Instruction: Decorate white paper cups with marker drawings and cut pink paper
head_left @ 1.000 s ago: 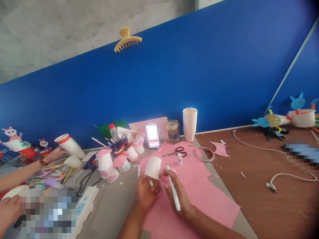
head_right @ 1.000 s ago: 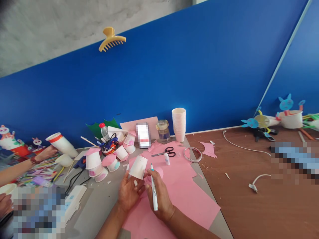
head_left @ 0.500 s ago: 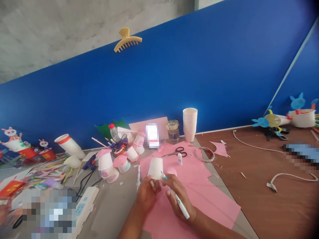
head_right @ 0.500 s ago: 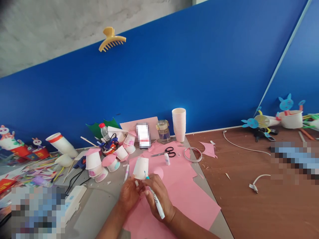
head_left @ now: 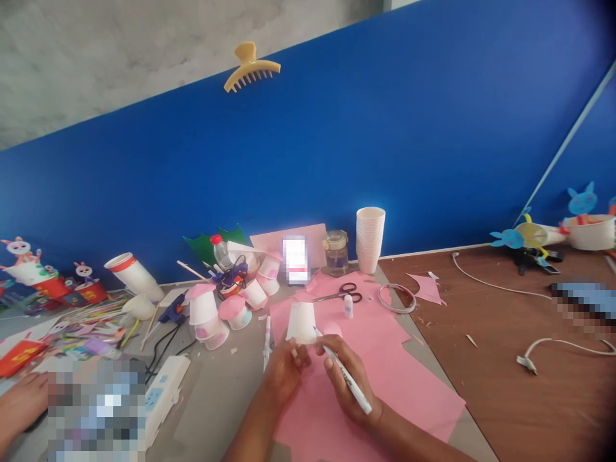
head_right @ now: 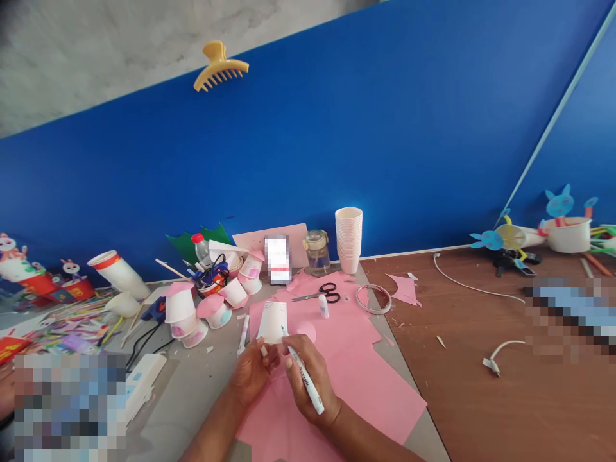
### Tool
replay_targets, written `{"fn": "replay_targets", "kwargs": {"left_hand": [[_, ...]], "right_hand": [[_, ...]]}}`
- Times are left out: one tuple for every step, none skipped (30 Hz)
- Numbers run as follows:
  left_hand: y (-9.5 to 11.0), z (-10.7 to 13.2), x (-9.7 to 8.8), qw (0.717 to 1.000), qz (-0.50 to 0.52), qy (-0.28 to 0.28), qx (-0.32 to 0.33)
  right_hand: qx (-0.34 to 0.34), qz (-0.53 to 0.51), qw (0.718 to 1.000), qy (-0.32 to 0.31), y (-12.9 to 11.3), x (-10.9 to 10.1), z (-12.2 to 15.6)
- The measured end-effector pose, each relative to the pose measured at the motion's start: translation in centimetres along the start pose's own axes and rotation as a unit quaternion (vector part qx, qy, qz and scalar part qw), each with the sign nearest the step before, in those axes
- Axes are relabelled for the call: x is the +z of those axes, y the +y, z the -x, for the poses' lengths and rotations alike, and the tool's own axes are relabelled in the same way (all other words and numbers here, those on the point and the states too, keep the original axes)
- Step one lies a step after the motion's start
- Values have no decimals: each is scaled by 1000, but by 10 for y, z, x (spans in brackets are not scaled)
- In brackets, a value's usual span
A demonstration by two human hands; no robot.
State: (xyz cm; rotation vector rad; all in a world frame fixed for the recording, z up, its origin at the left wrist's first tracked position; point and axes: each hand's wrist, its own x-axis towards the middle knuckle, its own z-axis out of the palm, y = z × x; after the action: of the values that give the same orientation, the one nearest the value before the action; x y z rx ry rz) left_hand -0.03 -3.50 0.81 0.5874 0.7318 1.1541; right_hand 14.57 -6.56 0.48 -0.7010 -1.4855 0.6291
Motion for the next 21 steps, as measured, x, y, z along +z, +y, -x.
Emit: {"fn": "replay_targets", "kwargs": {"left_hand": [[0, 0, 1, 1000, -4, 2, 10], [-1, 0, 1, 1000, -10, 0, 23], [-1, 0, 1, 999, -17, -5, 35], [-1, 0, 2, 999, -26, -11, 45], [-1, -1, 2, 998, -34, -17, 53], [-1, -1, 2, 997, -42, -21, 57], [-1, -1, 2, 997, -49, -24, 58], [0, 0, 3, 997, -55, -25, 57], [0, 0, 3, 996, -60, -26, 54], [1, 0, 4, 996, -65, -25, 51], [2, 0, 4, 996, -70, -24, 48], [2, 0, 5, 996, -73, -21, 46], [2, 0, 6, 996, -76, -19, 46], [2, 0, 6, 996, -79, -18, 47], [2, 1, 6, 995, -80, -18, 49], [2, 1, 7, 995, -80, -19, 50], [2, 1, 7, 995, -80, -20, 51], [1, 1, 7, 995, -80, -22, 52], [1, 1, 7, 995, -80, -23, 52], [1, 1, 6, 995, -82, -22, 52], [1, 1, 6, 995, -85, -22, 52]], "right_hand": [[-12, 3, 1000, -9, -2, -1, -1], [-25, 6, 1000, -16, -3, -2, -2], [-36, 9, 999, -22, -4, -2, -3], [-44, 12, 999, -26, -5, -2, -3], [-51, 14, 998, -27, -6, -2, -4], [-53, 15, 998, -26, -6, -2, -4], [-51, 15, 998, -24, -5, -2, -4], [-48, 14, 999, -21, -5, -2, -4], [-43, 13, 999, -16, -4, -2, -4], [-37, 12, 999, -11, -4, -2, -4], [-32, 12, 999, -6, -4, -2, -4], [-27, 13, 1000, -2, -3, -2, -4], [-25, 14, 1000, 0, -3, -2, -4], [-24, 15, 1000, 0, -4, -3, -5], [-24, 17, 1000, -1, -4, -2, -5], [-24, 18, 1000, -3, -4, -2, -5], [-24, 18, 1000, -4, -4, -2, -5], [-24, 18, 1000, -5, -4, -2, -5], [-24, 18, 1000, -6, -4, -1, -4], [-24, 18, 1000, -5, -3, -1, -4], [-25, 18, 1000, -5, -3, 0, -3]]}}
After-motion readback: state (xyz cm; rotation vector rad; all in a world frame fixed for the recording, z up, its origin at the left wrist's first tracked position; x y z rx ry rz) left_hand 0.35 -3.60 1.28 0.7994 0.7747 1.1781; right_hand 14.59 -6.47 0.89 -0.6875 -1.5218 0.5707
